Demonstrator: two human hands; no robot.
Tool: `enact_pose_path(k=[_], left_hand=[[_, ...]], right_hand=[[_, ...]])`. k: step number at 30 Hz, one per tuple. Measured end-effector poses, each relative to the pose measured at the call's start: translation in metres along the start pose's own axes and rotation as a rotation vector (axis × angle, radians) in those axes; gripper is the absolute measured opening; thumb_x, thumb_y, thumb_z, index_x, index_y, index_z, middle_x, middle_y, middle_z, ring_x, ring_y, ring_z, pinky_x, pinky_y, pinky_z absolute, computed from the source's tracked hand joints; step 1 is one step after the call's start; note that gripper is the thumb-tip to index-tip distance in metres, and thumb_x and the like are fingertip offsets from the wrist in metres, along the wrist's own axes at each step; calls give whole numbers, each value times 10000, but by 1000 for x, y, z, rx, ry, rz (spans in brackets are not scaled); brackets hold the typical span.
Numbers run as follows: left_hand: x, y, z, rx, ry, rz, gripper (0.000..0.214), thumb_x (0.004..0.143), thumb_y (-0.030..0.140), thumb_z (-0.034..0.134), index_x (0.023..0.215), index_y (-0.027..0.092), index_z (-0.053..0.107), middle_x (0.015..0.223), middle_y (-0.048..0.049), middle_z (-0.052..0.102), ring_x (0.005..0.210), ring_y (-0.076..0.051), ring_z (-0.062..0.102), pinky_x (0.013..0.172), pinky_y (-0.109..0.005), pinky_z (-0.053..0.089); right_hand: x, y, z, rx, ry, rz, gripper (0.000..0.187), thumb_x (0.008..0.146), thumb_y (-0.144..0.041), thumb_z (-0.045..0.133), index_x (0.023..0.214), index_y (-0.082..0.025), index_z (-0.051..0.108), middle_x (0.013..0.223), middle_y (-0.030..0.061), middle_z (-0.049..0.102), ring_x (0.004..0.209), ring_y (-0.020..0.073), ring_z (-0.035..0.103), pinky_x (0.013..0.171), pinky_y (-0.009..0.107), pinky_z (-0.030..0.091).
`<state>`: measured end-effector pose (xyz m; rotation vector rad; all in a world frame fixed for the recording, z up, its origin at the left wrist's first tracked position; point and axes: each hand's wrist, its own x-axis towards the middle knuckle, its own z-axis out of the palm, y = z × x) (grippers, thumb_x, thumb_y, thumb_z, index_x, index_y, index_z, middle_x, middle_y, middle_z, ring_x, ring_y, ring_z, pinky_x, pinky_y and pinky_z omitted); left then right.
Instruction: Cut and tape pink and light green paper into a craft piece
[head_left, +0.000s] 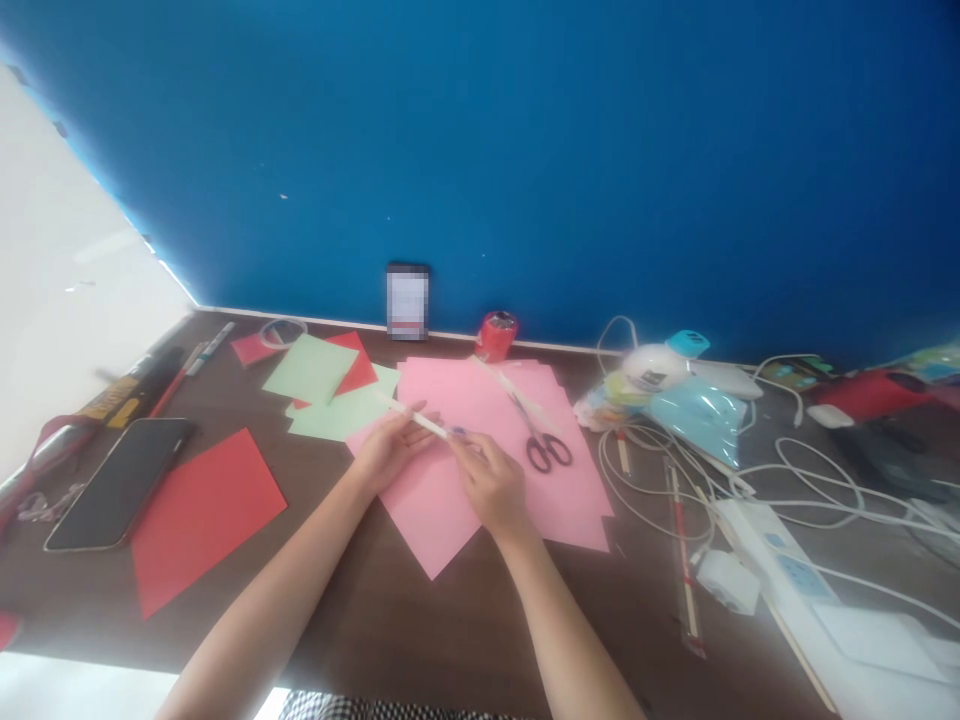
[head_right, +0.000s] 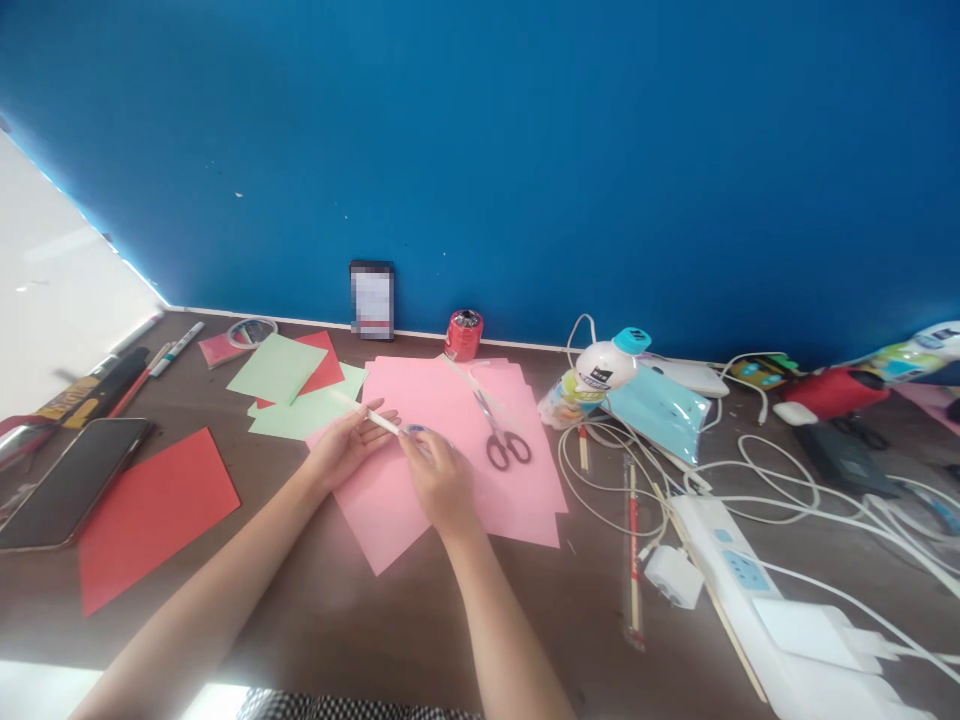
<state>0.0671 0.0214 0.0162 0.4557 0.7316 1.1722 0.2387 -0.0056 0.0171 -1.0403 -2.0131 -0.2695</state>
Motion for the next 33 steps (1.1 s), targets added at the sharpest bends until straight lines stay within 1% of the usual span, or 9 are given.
enact_pose_path(k=[6, 10, 16, 22, 27, 30, 33], left_hand=[[0, 4, -2, 22, -20, -9, 439, 835, 299, 529, 1241, 140, 473, 1045, -161, 652, 1035, -259, 591, 970, -452, 397], [1, 6, -4, 8, -26, 5, 480, 835, 317, 532, 1279, 164, 434, 1055, -158, 647, 1019, -251, 601, 967, -447, 399], [0, 8, -5, 4, -39, -6, 483, 843, 323, 522, 1290, 173, 419, 1044, -155, 650, 1009, -240, 607, 963, -428, 405], [-1, 9, -5, -1, -25, -38, 474, 850, 329, 511, 1289, 181, 413, 1009, -139, 664, 975, -227, 623, 937, -406, 433], [0, 5, -4, -41, 4, -44, 437, 846, 337, 515, 1247, 175, 456, 972, -121, 678, 952, -213, 632, 929, -376, 442], [-2, 2, 0, -60, -27, -38, 416, 829, 338, 535, 1195, 144, 500, 1012, -128, 667, 985, -228, 616, 951, -391, 423], [-4, -4, 6, -12, -81, 6, 457, 764, 257, 630, 1181, 125, 496, 1036, -132, 659, 1015, -238, 600, 978, -403, 393]], right_hand=[[5, -2, -9, -114, -11, -46, 230, 824, -110, 537, 986, -214, 664, 856, 51, 680, 769, 117, 616, 674, 211, 467], [6, -3, -8, -153, -9, -43, 239, 824, -103, 533, 981, -225, 665, 875, 41, 682, 765, 112, 612, 666, 217, 448], [5, -1, -7, -145, -7, -37, 239, 819, -83, 528, 954, -217, 672, 878, 40, 691, 775, 120, 618, 682, 221, 453], [2, 1, -5, -151, -35, -18, 271, 817, -66, 512, 977, -221, 666, 903, 46, 685, 820, 127, 617, 717, 229, 452], [3, -1, -4, -176, -22, -31, 258, 808, -56, 517, 951, -209, 669, 885, 37, 685, 799, 126, 608, 704, 225, 436], [3, -2, -4, -193, -19, -30, 262, 809, -55, 511, 950, -211, 666, 877, 31, 684, 778, 119, 603, 679, 223, 426], [3, -3, -4, -193, -29, -33, 241, 818, -75, 508, 935, -215, 666, 883, 31, 685, 790, 124, 605, 688, 229, 422]])
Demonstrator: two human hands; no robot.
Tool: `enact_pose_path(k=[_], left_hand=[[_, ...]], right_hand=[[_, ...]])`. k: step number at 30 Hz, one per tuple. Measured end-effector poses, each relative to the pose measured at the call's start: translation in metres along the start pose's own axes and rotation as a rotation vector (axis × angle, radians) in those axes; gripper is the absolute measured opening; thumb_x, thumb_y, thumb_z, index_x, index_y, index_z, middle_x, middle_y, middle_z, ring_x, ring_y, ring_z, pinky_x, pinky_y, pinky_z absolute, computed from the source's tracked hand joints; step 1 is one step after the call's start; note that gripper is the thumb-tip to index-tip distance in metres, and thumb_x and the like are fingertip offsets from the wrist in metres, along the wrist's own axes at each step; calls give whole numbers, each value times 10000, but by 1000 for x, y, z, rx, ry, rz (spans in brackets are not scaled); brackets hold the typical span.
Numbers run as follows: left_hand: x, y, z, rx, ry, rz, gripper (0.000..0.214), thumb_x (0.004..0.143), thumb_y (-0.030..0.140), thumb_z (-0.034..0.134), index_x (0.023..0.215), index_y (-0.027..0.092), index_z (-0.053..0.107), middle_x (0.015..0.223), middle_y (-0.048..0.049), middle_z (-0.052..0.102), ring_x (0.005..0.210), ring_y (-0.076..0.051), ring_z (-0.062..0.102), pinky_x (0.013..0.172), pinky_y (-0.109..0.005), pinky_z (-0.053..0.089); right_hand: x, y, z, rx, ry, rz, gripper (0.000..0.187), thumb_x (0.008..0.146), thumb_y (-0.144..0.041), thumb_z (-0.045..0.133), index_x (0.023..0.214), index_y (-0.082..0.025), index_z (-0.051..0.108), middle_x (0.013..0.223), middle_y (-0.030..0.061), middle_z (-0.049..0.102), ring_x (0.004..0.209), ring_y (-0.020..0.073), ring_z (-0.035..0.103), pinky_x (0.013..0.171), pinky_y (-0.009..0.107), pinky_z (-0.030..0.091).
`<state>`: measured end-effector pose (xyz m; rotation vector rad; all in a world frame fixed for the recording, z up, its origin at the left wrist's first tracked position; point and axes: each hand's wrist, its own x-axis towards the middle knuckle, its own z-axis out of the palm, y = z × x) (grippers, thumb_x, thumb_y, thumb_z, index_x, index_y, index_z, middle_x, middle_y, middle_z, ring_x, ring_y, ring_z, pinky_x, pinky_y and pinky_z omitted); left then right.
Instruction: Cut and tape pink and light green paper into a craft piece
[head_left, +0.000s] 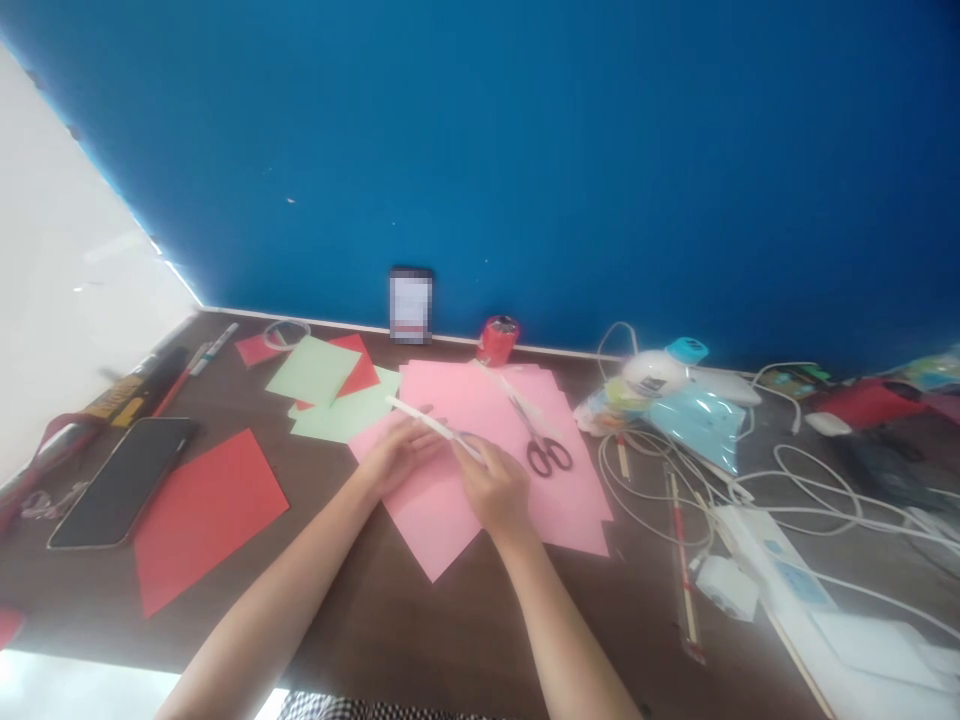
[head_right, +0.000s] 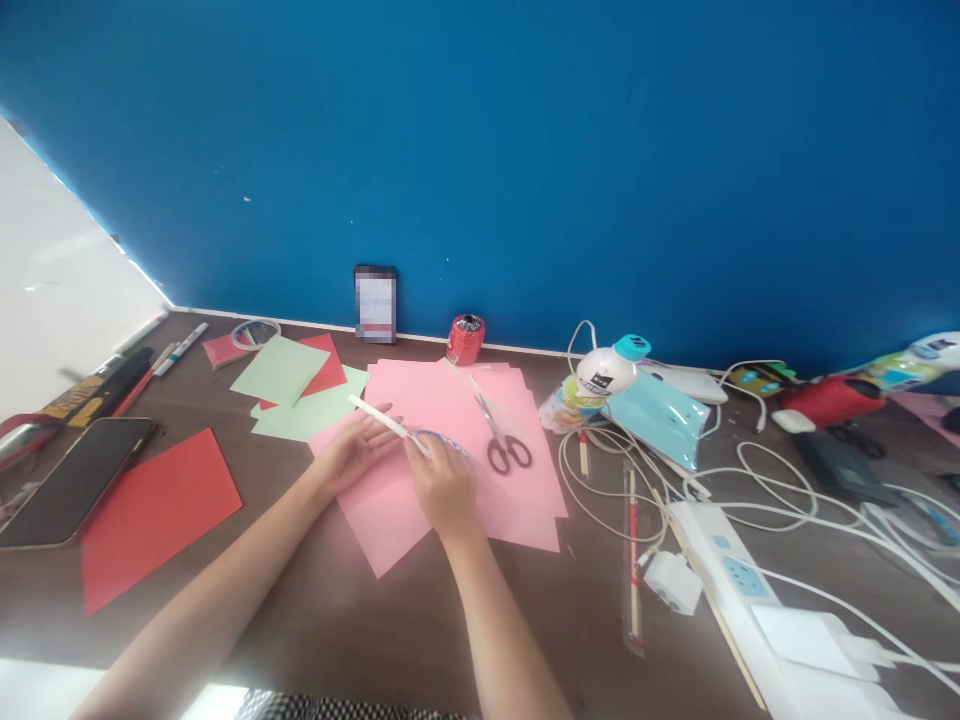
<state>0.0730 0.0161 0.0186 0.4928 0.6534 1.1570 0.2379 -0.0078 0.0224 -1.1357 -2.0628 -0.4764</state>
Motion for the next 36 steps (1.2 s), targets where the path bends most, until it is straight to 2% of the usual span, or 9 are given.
enact_pose_path(k=[4, 10, 17, 19, 22, 24, 27, 30, 36], left_hand=[[0, -11, 3, 134, 43, 53, 570, 660, 149, 727, 1174, 146, 480, 938, -94, 690, 938, -212, 631, 965, -403, 391], [2, -18, -1, 265, 66, 149, 549, 655, 213, 740, 1144, 164, 496, 907, -78, 688, 921, -209, 635, 936, -398, 408], [-2, -19, 4, 446, 43, 251, 547, 733, 300, 663, 1213, 193, 424, 1254, -138, 493, 1096, -256, 545, 931, -412, 432], [-3, -21, 1, 582, 200, 371, 660, 764, 332, 621, 1318, 231, 277, 1344, -158, 370, 1157, -269, 492, 923, -432, 437], [-5, -21, -5, 973, 509, 720, 820, 765, 324, 608, 1394, 222, 92, 1420, -194, 204, 1292, -303, 296, 998, -488, 339], [-7, -20, -6, 1259, 558, 968, 833, 761, 283, 605, 1406, 190, 85, 1436, -206, 158, 1335, -319, 175, 1031, -517, 265], [-10, -19, -3, 1609, 293, 1177, 581, 794, 200, 548, 1331, 223, 328, 1373, -150, 352, 1322, -306, 228, 1042, -553, 196], [-9, -21, -1, 1755, 25, 1144, 310, 842, 136, 452, 1117, 251, 539, 1133, -59, 602, 1248, -248, 382, 1055, -558, 136], [-6, -17, -3, 1716, -57, 921, 198, 866, 171, 409, 900, 186, 603, 769, -32, 661, 841, -183, 586, 872, -400, 384]], right_hand=[[-1, -2, 1, 34, -13, 18, 233, 820, -106, 507, 967, -213, 653, 877, 35, 684, 776, 127, 608, 686, 237, 422], [-1, -6, 3, 145, 28, 179, 161, 813, -192, 540, 924, -193, 656, 835, 51, 676, 763, 136, 614, 702, 238, 438], [-1, -5, 5, 221, 85, 267, 125, 806, -163, 546, 835, -200, 662, 808, 36, 675, 768, 123, 620, 711, 224, 452], [-1, -2, 4, 195, 98, 261, 118, 801, -155, 554, 829, -197, 661, 803, 34, 679, 759, 124, 621, 704, 227, 452], [0, 0, 3, 133, 100, 236, 117, 801, -148, 558, 832, -198, 659, 794, 31, 684, 737, 129, 619, 689, 237, 443], [0, -1, 2, 105, 94, 218, 122, 806, -146, 551, 832, -201, 658, 790, 31, 685, 731, 130, 615, 680, 240, 434], [0, -3, 1, 93, 79, 181, 127, 807, -139, 547, 823, -205, 654, 791, 29, 684, 725, 130, 606, 667, 241, 421], [-1, -4, 1, 107, 63, 150, 130, 803, -131, 548, 830, -206, 650, 801, 26, 682, 730, 132, 596, 665, 247, 410], [-2, 3, 3, 174, -52, 130, 185, 846, -164, 493, 959, -207, 634, 862, 51, 680, 778, 162, 594, 708, 299, 383]])
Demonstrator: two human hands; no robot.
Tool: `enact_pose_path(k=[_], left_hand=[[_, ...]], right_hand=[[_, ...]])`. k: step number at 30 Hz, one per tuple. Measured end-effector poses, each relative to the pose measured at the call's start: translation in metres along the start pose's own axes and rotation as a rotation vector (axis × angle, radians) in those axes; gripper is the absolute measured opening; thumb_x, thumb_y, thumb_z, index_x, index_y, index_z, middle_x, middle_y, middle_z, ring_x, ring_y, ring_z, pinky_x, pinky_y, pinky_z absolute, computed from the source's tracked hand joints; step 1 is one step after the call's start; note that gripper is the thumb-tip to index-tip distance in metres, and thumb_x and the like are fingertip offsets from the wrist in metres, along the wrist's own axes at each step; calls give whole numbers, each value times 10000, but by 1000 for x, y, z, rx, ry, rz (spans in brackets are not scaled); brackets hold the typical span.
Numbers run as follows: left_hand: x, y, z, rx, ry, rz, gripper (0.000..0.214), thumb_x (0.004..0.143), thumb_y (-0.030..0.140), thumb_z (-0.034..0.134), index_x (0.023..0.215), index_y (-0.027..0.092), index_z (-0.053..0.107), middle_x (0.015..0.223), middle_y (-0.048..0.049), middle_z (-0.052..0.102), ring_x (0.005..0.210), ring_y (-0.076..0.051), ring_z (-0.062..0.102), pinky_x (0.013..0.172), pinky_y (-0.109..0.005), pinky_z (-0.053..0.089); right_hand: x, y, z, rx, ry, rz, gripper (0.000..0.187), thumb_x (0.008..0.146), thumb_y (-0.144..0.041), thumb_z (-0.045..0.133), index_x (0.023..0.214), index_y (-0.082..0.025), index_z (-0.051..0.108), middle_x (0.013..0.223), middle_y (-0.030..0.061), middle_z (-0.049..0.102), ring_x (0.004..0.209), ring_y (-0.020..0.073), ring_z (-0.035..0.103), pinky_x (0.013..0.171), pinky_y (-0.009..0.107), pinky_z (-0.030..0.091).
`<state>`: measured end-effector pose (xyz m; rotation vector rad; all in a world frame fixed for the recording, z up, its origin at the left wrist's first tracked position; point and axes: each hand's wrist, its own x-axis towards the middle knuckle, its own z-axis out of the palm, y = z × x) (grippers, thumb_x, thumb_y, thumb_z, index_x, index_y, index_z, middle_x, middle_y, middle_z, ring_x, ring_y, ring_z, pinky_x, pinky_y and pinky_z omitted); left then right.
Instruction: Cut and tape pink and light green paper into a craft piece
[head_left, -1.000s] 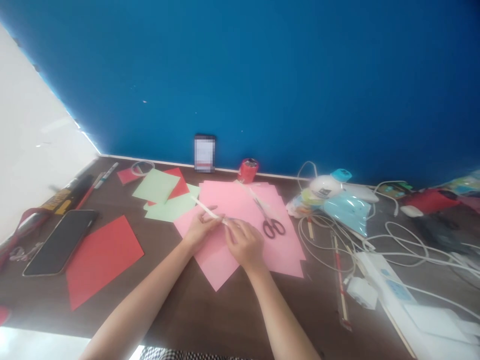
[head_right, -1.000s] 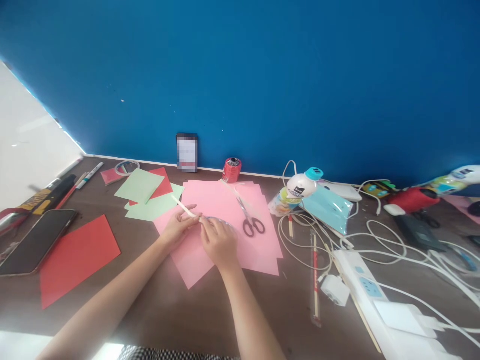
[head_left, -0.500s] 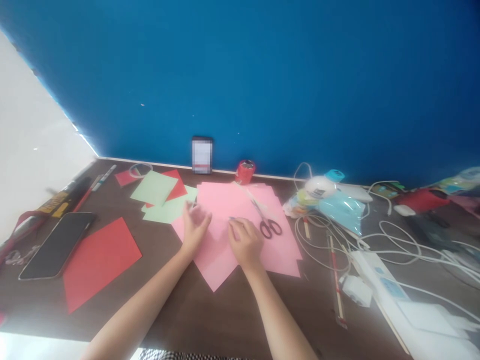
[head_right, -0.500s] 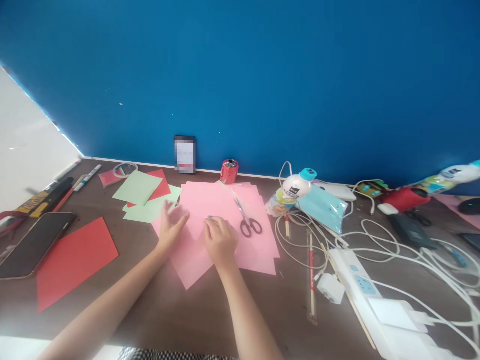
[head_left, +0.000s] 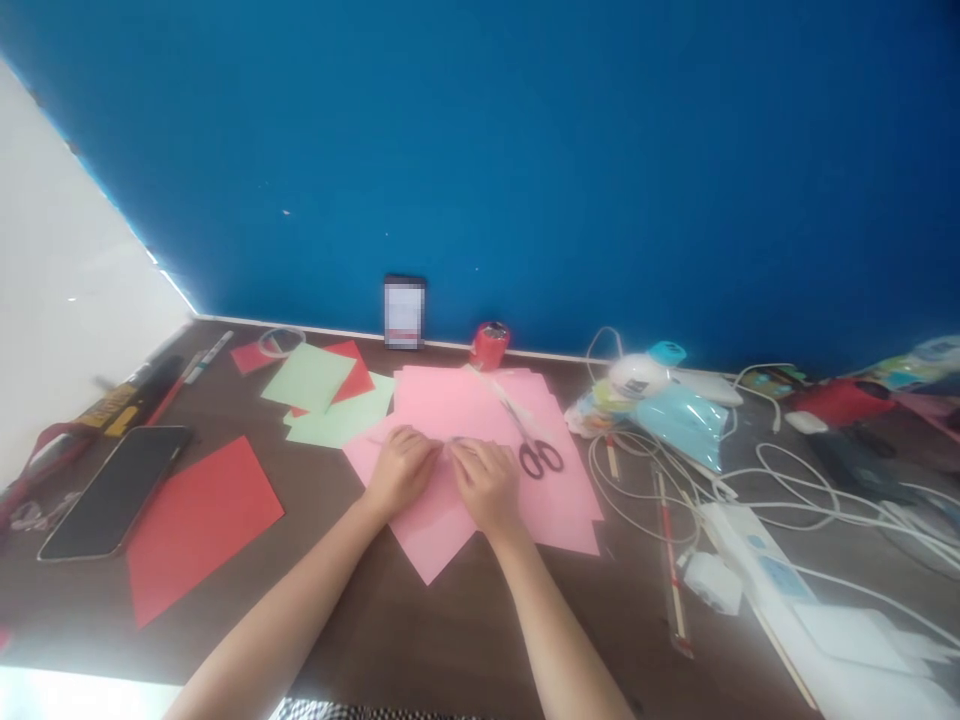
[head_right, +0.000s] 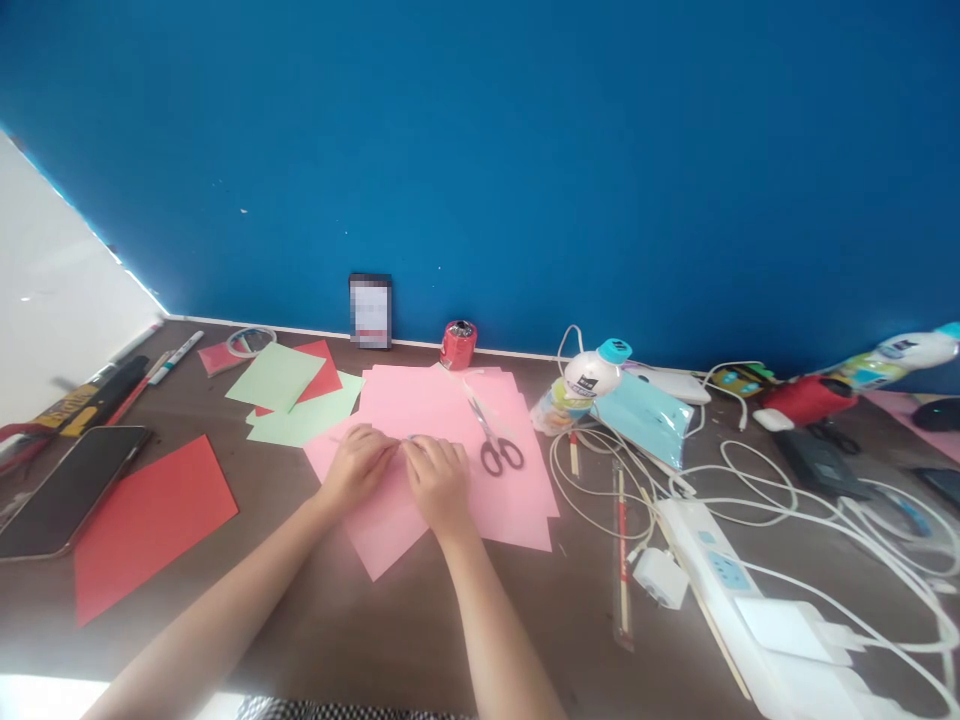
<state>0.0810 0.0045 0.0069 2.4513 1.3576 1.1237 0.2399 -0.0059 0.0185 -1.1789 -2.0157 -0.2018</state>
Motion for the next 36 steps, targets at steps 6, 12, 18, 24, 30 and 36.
enact_pose_path(k=[6, 12, 18, 24, 30, 36], left_hand=[[1, 3, -4, -35, -115, -136, 193, 839, 184, 414, 837, 183, 607, 736, -30, 652, 674, -168, 560, 708, -335, 393], [-2, -5, -2, 47, -192, -214, 223, 826, 191, 394, 801, 182, 616, 674, -44, 628, 642, -185, 549, 617, -301, 378], [-1, -11, -2, 230, -175, -117, 232, 823, 169, 400, 739, 173, 616, 645, -62, 615, 668, -205, 536, 645, -325, 352], [-3, -21, -6, 364, -155, -16, 282, 819, 70, 384, 963, 150, 612, 702, -86, 649, 731, -225, 545, 667, -344, 337], [-3, -26, -9, 404, -118, -45, 276, 816, 54, 394, 941, 157, 618, 723, -96, 662, 781, -230, 551, 721, -361, 333], [-5, -30, -9, 347, -52, -68, 265, 807, 75, 439, 847, 228, 651, 861, -61, 683, 830, -221, 541, 797, -408, 296]], right_hand=[[-1, 5, 5, 156, -77, 158, 345, 856, -224, 447, 1195, -170, 481, 1040, 99, 633, 995, 202, 552, 859, 353, 357], [4, 29, -13, -88, -122, 366, 219, 828, -211, 424, 965, -166, 588, 963, 98, 624, 958, 243, 531, 870, 414, 318], [-2, 58, -27, -464, -259, 775, 303, 832, -263, 412, 896, -17, 578, 883, 233, 545, 831, 309, 525, 713, 401, 371], [-6, 60, -28, -417, -353, 709, 268, 823, -223, 441, 914, -14, 584, 894, 230, 545, 840, 293, 528, 729, 383, 380], [-6, 54, -36, -516, -463, 680, 241, 849, -234, 422, 866, -65, 593, 829, 210, 592, 837, 290, 565, 679, 353, 400], [-2, 55, -35, -511, -566, 768, 268, 863, -280, 421, 915, -67, 575, 855, 217, 604, 759, 261, 609, 583, 319, 416]])
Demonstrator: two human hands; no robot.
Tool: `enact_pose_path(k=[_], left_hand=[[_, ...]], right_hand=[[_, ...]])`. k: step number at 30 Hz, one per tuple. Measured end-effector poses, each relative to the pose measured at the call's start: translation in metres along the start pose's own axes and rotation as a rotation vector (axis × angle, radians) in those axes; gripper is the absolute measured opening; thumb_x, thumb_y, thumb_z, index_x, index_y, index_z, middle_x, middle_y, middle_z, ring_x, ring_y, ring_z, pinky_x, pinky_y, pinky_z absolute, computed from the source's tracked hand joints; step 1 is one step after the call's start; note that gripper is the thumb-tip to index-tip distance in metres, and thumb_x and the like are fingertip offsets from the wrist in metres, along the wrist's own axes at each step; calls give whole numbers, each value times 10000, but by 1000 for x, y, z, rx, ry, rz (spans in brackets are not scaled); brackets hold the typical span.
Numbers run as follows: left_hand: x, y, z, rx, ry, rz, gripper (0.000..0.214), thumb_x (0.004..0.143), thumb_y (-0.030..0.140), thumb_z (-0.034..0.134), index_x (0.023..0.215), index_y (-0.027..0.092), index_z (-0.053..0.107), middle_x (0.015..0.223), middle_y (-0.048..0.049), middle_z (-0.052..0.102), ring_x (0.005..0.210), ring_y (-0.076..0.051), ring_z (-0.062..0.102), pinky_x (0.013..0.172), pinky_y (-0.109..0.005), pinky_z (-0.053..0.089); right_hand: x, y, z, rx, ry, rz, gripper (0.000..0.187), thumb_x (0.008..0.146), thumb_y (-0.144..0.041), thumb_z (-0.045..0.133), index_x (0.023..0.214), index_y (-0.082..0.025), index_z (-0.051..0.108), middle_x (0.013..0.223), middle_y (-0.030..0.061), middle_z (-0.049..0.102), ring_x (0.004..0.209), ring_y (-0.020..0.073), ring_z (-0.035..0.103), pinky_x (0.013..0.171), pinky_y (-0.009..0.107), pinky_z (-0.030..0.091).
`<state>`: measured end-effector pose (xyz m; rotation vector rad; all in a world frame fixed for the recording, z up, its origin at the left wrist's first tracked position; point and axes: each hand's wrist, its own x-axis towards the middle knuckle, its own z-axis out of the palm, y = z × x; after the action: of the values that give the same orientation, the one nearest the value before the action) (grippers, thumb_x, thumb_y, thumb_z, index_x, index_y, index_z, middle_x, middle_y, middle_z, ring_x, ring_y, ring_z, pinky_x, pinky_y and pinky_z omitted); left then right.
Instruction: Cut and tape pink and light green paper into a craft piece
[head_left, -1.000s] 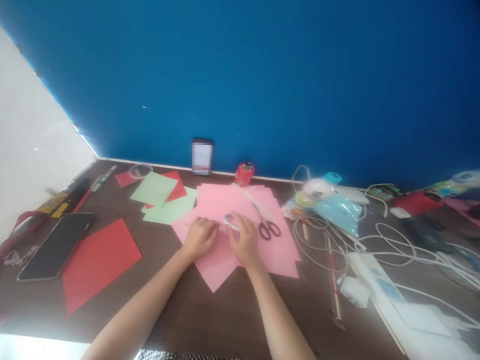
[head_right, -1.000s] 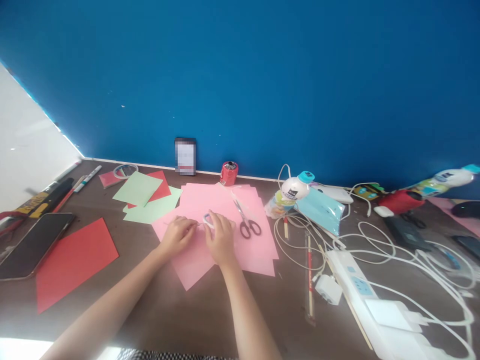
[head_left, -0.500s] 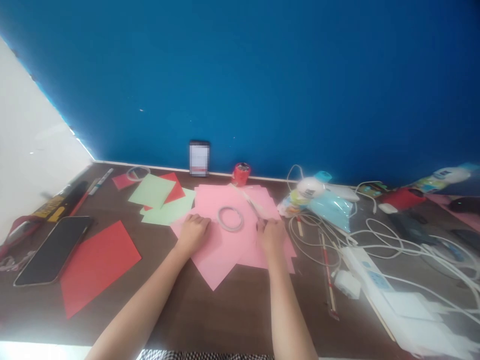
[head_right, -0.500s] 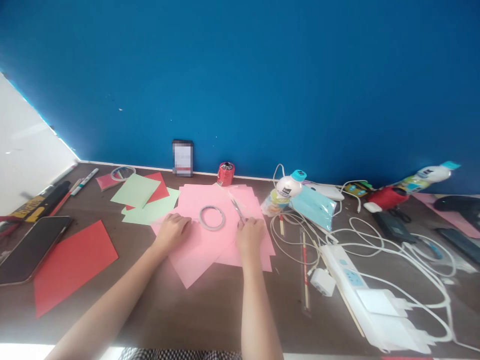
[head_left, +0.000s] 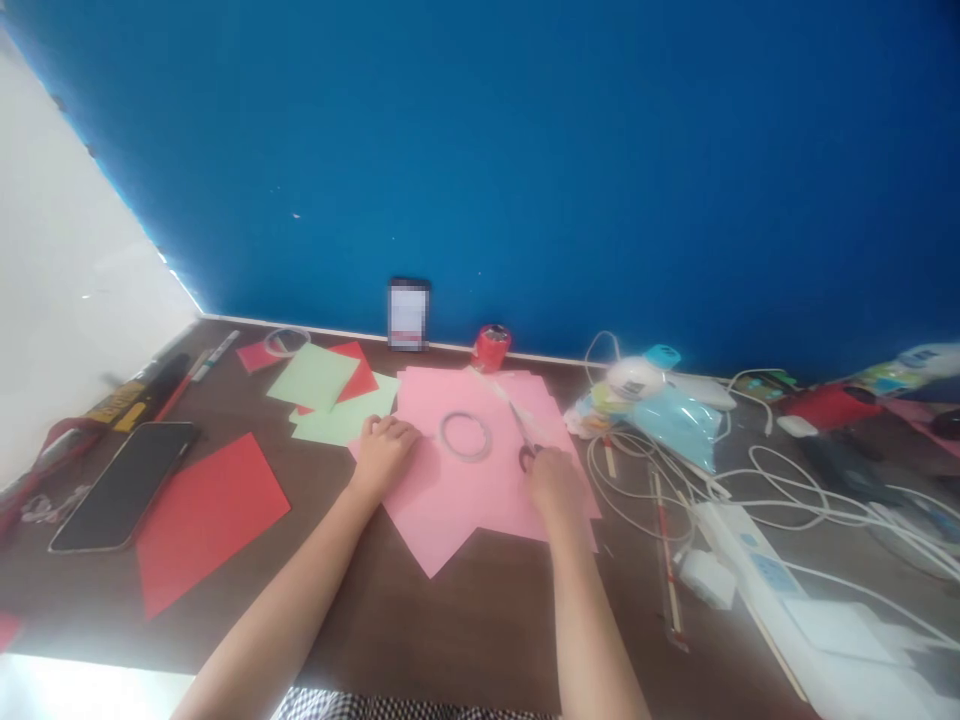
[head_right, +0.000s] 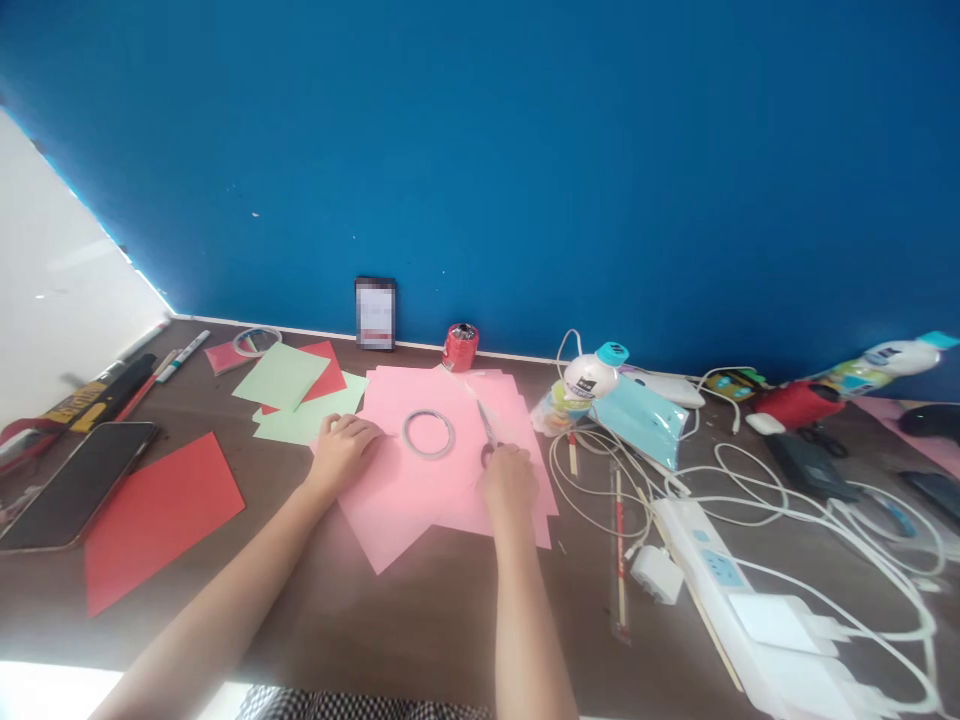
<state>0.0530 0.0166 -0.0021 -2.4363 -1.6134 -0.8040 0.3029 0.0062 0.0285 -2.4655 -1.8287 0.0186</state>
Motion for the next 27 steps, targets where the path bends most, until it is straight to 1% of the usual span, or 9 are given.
enact_pose_path(k=[4, 7, 9, 11, 13, 14, 15, 20, 27], left_hand=[[-2, -2, 2, -10, 48, -36, 250, 805, 115, 473, 840, 259, 674, 894, -56, 676, 849, -232, 533, 814, -434, 283], [-2, -1, 3, -6, 51, -24, 238, 825, 156, 470, 841, 266, 681, 870, -61, 673, 837, -227, 527, 824, -442, 283], [-2, -1, 4, 0, 57, -21, 238, 830, 163, 467, 845, 268, 681, 867, -61, 672, 833, -223, 523, 829, -443, 281], [-2, -1, 3, -1, 60, -23, 236, 829, 159, 471, 849, 270, 679, 874, -58, 670, 837, -222, 519, 827, -443, 277], [-2, 0, 2, -14, 60, -31, 230, 827, 158, 479, 849, 272, 678, 885, -55, 668, 846, -225, 517, 812, -436, 278], [-2, 1, 1, -22, 60, -40, 226, 826, 160, 484, 845, 273, 679, 890, -55, 666, 850, -227, 515, 798, -430, 281], [-2, 2, 0, -31, 61, -51, 219, 825, 166, 489, 839, 272, 681, 892, -56, 665, 852, -229, 514, 781, -422, 285], [-1, 5, -2, -5, 44, -63, 208, 831, 204, 493, 795, 259, 690, 880, -65, 664, 837, -229, 502, 739, -406, 294], [-1, 4, 1, 42, 29, -54, 218, 814, 156, 494, 830, 269, 679, 904, -56, 666, 848, -233, 496, 750, -429, 290]], right_hand=[[4, 12, -13, 125, -122, 5, 239, 848, -282, 442, 900, -89, 572, 861, 204, 620, 772, 262, 608, 590, 328, 416], [-6, 18, -31, 497, -247, 23, 221, 802, -321, 515, 856, -116, 575, 801, 128, 638, 716, 212, 600, 576, 287, 414], [-20, 15, -42, 849, -452, -49, 290, 768, -422, 554, 813, -137, 588, 730, 70, 633, 619, 152, 570, 516, 237, 394], [-36, 7, -46, 1127, -695, -81, 347, 721, -482, 600, 806, -146, 586, 680, 31, 609, 467, 74, 465, 401, 185, 301], [-46, -5, -42, 1231, -1041, -86, 378, 726, -514, 587, 738, -137, 570, 572, -2, 558, 344, 18, 305, 324, 164, 151], [-48, -10, -38, 1267, -1163, -71, 405, 757, -541, 534, 724, -138, 562, 545, -3, 551, 319, 13, 281, 307, 163, 117], [-49, -15, -33, 1311, -1227, -32, 424, 773, -559, 494, 714, -144, 552, 544, 0, 554, 306, 16, 293, 293, 161, 106], [-35, -36, -15, 1355, -1391, 120, 494, 804, -597, 366, 682, -143, 521, 528, 19, 576, 252, 27, 330, 239, 155, 101], [-27, -56, -6, 1438, -1333, 127, 482, 804, -591, 361, 638, -156, 482, 529, 16, 582, 252, 23, 326, 240, 144, 108]])
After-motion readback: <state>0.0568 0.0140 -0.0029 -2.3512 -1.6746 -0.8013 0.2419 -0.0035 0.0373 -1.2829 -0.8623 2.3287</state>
